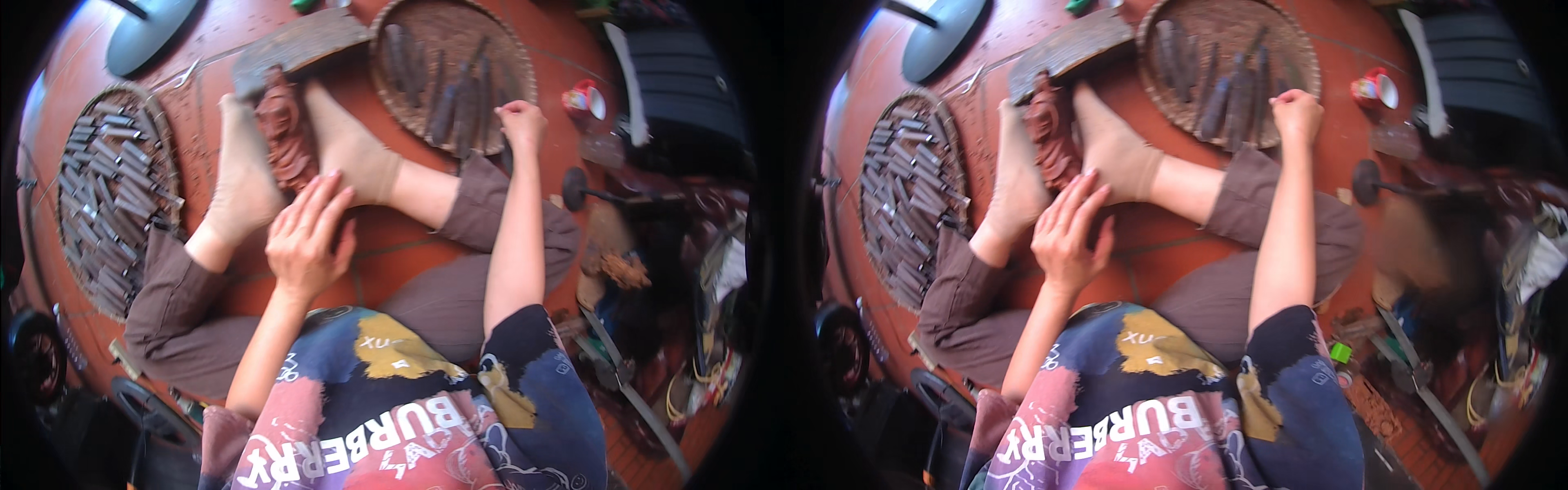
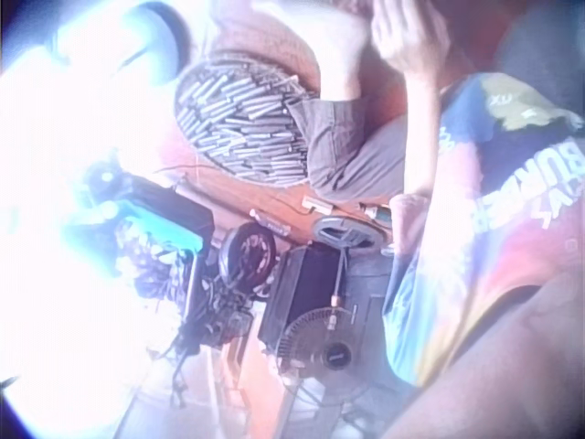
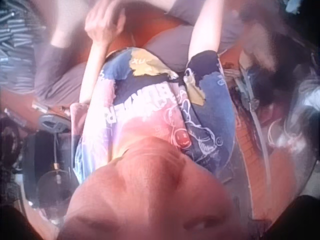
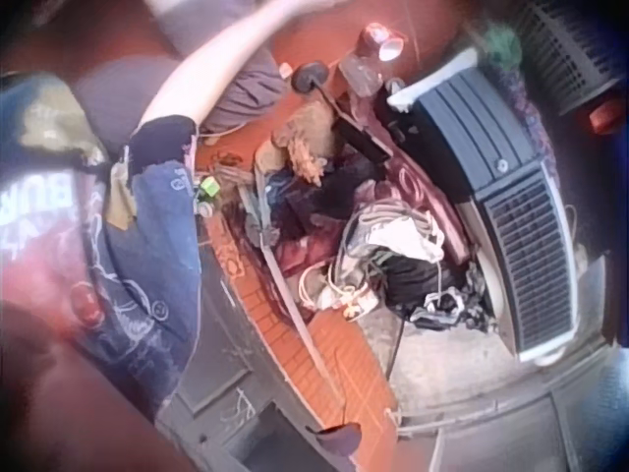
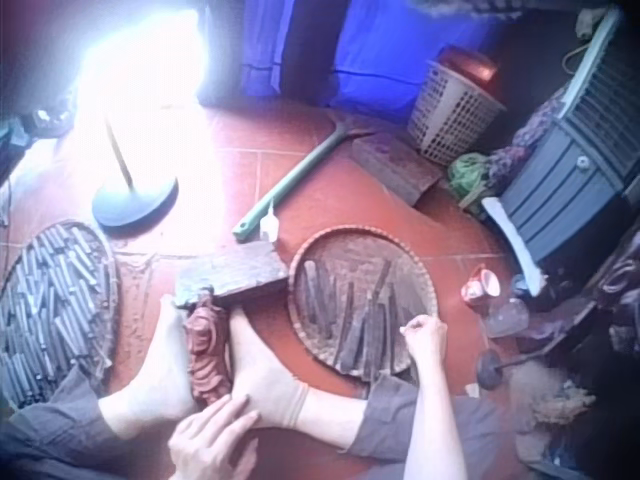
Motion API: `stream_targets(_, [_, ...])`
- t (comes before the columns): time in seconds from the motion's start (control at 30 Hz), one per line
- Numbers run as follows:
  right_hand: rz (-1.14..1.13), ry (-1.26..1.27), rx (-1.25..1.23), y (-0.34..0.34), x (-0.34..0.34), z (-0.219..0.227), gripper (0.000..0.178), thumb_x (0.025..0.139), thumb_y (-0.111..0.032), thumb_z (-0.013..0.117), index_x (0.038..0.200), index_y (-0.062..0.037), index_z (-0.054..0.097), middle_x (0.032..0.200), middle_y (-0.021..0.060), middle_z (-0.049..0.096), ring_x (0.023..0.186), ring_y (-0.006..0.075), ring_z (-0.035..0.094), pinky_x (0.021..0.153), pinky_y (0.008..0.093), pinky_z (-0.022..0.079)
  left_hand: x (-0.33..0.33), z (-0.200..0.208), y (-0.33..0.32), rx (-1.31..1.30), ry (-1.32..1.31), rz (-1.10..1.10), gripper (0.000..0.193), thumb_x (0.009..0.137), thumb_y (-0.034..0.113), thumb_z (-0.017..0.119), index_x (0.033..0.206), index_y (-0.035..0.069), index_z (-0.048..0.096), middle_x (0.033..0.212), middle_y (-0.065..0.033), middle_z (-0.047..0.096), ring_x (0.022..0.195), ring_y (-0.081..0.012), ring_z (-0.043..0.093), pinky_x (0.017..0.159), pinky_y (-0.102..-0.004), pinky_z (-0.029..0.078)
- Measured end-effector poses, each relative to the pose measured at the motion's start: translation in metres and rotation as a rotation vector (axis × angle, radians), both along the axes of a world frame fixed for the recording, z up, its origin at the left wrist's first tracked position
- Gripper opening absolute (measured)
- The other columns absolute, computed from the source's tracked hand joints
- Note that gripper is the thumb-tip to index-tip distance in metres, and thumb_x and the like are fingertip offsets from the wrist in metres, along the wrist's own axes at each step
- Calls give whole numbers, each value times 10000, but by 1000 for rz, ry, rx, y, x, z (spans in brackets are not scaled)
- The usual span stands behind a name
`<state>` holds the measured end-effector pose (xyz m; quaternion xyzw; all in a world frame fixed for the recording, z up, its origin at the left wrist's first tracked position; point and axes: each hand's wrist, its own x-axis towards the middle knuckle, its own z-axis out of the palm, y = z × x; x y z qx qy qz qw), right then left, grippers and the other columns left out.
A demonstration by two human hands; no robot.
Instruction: The person carves a wooden figurine using a carving knife, shaping and refining details on the figure while sitting cross-legged on the floor.
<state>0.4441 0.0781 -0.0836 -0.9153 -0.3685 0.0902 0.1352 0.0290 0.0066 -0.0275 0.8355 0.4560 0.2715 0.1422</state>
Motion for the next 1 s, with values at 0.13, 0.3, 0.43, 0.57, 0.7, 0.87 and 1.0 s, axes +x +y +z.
stream_targets(0.13, [-112,103,-191,1,14,15,135,794,-289,836,820,-162,798,894,126,768,899,311,737,838,418,572,0,1,1,10,16,2,476,805,146,730,1279,168,691,1394,-39,638,1239,-220,635,953,-343,507])
stream_targets(0.3, [-147,184,-58,-11,22,8,171,788,-303,853,864,-160,800,1000,133,768,973,328,725,858,427,570,6,1,1,16,15,-10,475,802,142,731,1275,167,692,1396,-43,636,1233,-221,637,953,-341,506])
stream_targets(0.43, [-100,-111,-216,-21,12,9,362,710,-379,891,885,-77,794,894,153,770,900,308,746,819,408,570,4,2,0,14,29,3,471,800,139,731,1268,166,693,1394,-45,637,1235,-222,636,957,-341,507])
stream_targets(0.57, [40,-75,-419,-10,14,1,594,663,-467,920,989,9,776,1109,255,722,1095,391,694,925,465,557,0,0,-1,4,19,24,466,807,136,725,1271,161,683,1395,-44,635,1249,-220,628,983,-350,499])
stream_targets(0.7, [101,-201,-383,-23,16,17,466,738,-408,846,958,-4,775,983,251,735,971,416,721,860,475,565,-1,3,1,-26,-30,-9,461,812,145,726,1270,150,676,1404,-67,627,1263,-253,620,1008,-378,497])
stream_targets(0.87, [241,1189,599,-49,-41,90,178,1024,-250,645,1084,-104,563,973,106,712,511,55,494,514,198,411,-9,4,-1,-91,-123,-24,478,818,207,752,1280,138,654,1430,-63,591,1282,-244,582,1001,-374,474])
stream_targets(1.0, [521,1713,760,-49,-137,113,380,919,-357,770,853,-140,465,858,-5,485,801,92,465,624,216,436,-15,8,2,-212,-421,1,482,799,133,775,1261,75,652,1277,-108,644,1162,-331,604,1000,-416,476])
